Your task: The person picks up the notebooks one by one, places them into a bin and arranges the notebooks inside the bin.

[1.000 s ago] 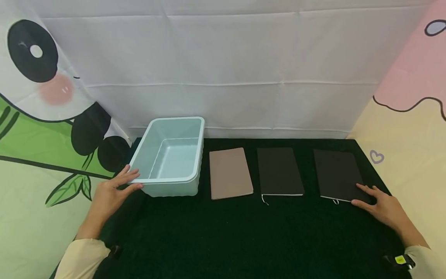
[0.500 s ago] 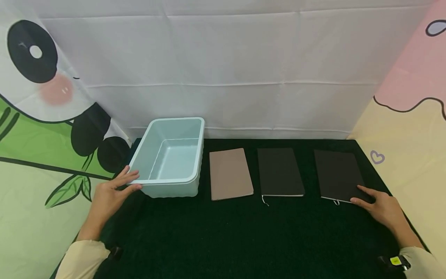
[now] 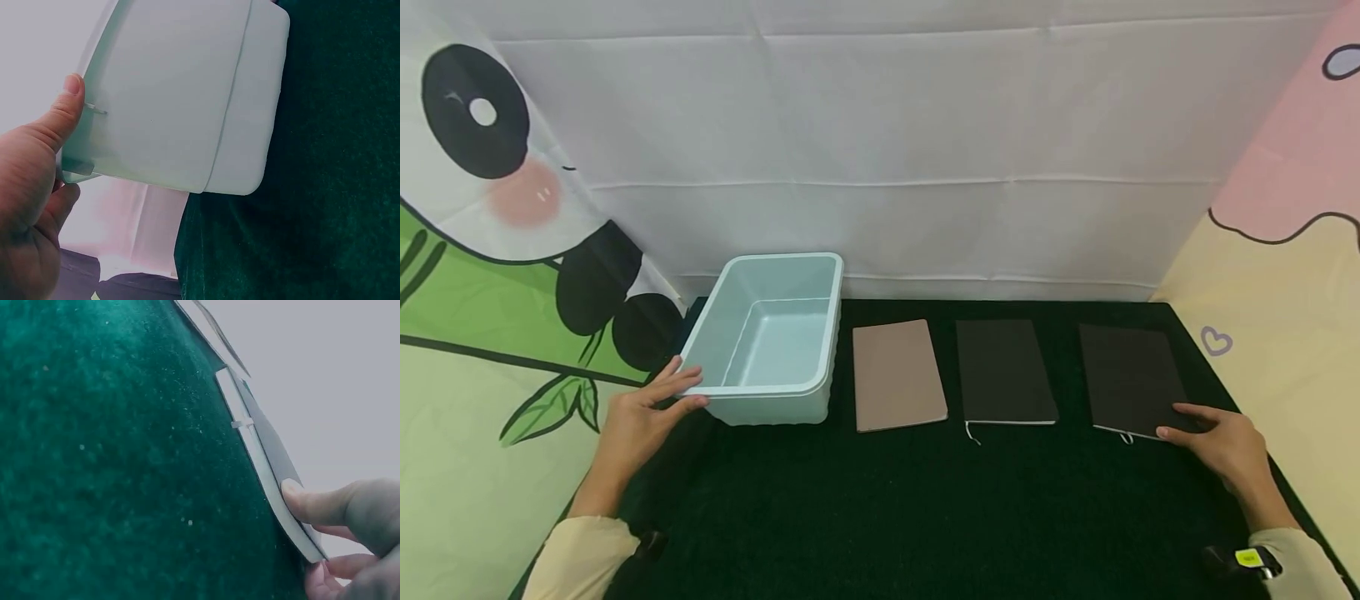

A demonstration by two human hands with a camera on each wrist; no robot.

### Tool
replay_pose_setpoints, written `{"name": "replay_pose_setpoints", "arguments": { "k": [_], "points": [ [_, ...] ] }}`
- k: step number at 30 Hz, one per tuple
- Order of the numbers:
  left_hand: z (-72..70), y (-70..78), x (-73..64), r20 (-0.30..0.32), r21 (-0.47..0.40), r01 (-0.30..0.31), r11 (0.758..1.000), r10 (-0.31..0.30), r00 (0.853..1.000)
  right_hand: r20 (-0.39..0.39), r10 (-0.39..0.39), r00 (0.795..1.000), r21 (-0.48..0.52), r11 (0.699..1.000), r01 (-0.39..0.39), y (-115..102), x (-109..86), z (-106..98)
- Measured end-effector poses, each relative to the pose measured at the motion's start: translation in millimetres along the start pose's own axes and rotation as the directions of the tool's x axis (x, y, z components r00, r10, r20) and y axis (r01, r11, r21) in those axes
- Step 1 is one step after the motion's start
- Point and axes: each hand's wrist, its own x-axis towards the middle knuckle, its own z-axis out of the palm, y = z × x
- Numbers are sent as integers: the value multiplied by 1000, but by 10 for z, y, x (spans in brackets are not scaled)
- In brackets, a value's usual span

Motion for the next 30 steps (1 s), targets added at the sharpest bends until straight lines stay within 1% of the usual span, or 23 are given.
{"name": "replay_pose_setpoints", "arguments": {
  "k": [5,11,17,22,23,26,28,30],
  "points": [
    [11,-7,2,-3,1,-8,1000,8,1000,32,57,998,48,997,-58,-8,18,-28],
    [-6,7,-7,19,7,9,1000,-9,1000,83,84,993,51,995,-88,-55,44,-66],
    [-11,20,-8,11,12,15,1000,-15,1000,91,112,990,40,992,-116,-103,55,-97],
    [-11,41,-2,15,14,28,1000,-28,999,117,90,989,64,993,-98,-102,41,-158],
    [-13,46,0,16,14,31,999,-31,999,122,83,989,81,992,-93,-95,43,-169],
    [-23,61,2,18,10,42,999,-43,999,159,65,985,192,977,-95,-64,59,-190],
    [-30,63,7,17,6,39,999,-39,999,181,62,982,275,955,-111,-36,76,-200],
    [-34,64,6,20,-3,41,999,-41,999,199,60,978,356,925,-129,-15,96,-220]
  ]
}}
